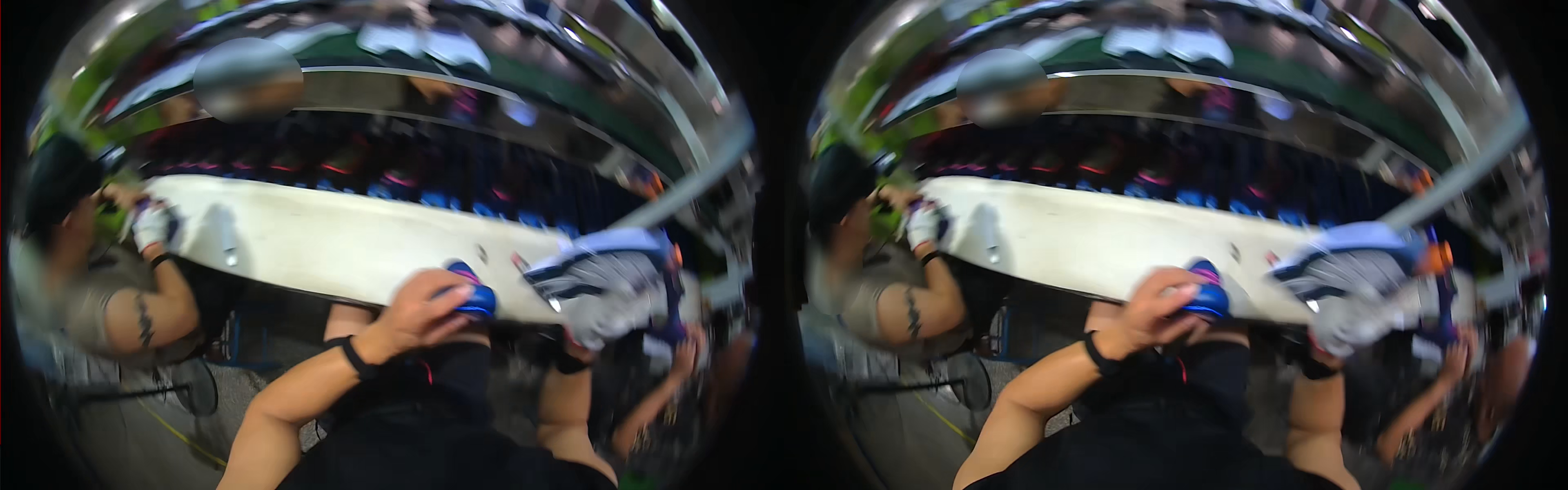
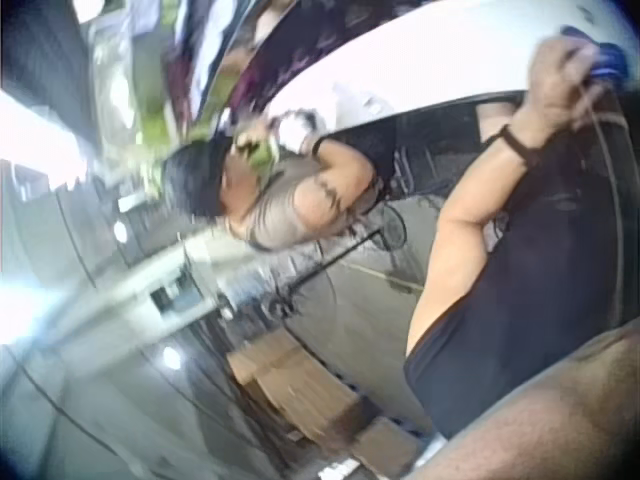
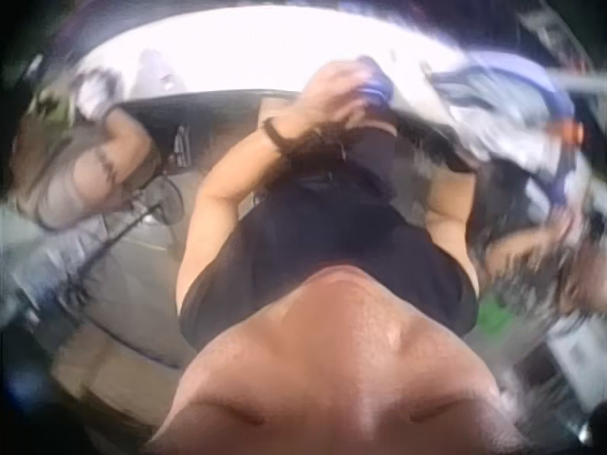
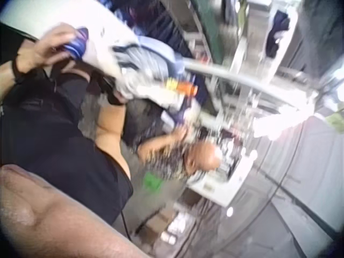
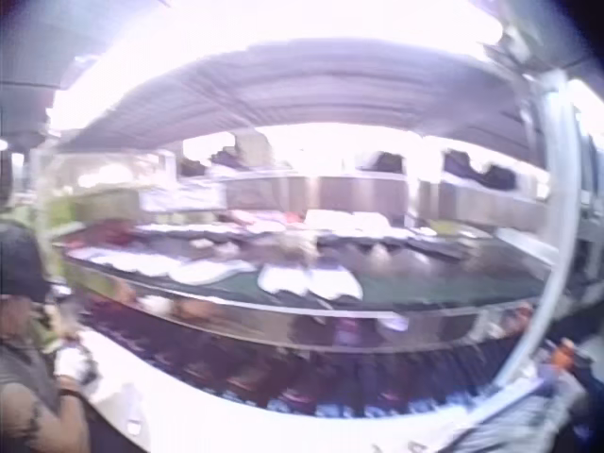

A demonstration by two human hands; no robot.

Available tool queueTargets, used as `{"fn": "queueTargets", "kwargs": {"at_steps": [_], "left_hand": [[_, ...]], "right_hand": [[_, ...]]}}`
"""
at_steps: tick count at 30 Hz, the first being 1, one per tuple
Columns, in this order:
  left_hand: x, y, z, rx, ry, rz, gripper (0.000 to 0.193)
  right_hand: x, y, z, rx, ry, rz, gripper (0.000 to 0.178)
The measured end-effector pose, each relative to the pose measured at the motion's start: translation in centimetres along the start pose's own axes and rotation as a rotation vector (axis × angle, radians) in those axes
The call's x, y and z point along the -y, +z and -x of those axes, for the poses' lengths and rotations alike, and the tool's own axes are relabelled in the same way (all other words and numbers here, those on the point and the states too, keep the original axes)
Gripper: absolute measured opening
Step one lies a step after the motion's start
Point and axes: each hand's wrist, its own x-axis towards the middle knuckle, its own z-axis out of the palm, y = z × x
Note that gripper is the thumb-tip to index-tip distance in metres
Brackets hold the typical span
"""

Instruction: The worker is seen assembling and inspecting athletic shoes on a factory production line, specifically fitting uppers onto lasts and checking the alignment with the soles.

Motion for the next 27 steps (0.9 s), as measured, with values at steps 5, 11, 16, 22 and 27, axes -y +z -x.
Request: {"fn": "queueTargets", "kwargs": {"at_steps": [5,11,16,22,27], "left_hand": [[-4.1,-0.5,-3.2,0.195,-0.121,-0.324,0.059],[-5.3,0.6,-0.4,-0.049,-0.499,0.004,0.030],[-6.5,-1.4,-1.9,0.101,-0.426,0.191,0.029],[-6.2,-1.6,-1.4,0.155,-0.438,0.050,0.040],[-5.2,-1.7,-0.6,0.132,-0.349,0.084,0.041]], "right_hand": [[-2.9,-6.7,3.4,0.565,-0.091,0.361,0.068],[-2.2,-8.3,6.5,0.499,0.088,0.458,0.053],[-7.0,-9.4,8.6,0.890,-0.188,0.436,0.041],[-8.6,-9.6,8.4,0.926,-0.251,0.507,0.045],[-8.6,-9.1,7.7,1.030,-0.362,0.591,0.048]]}}
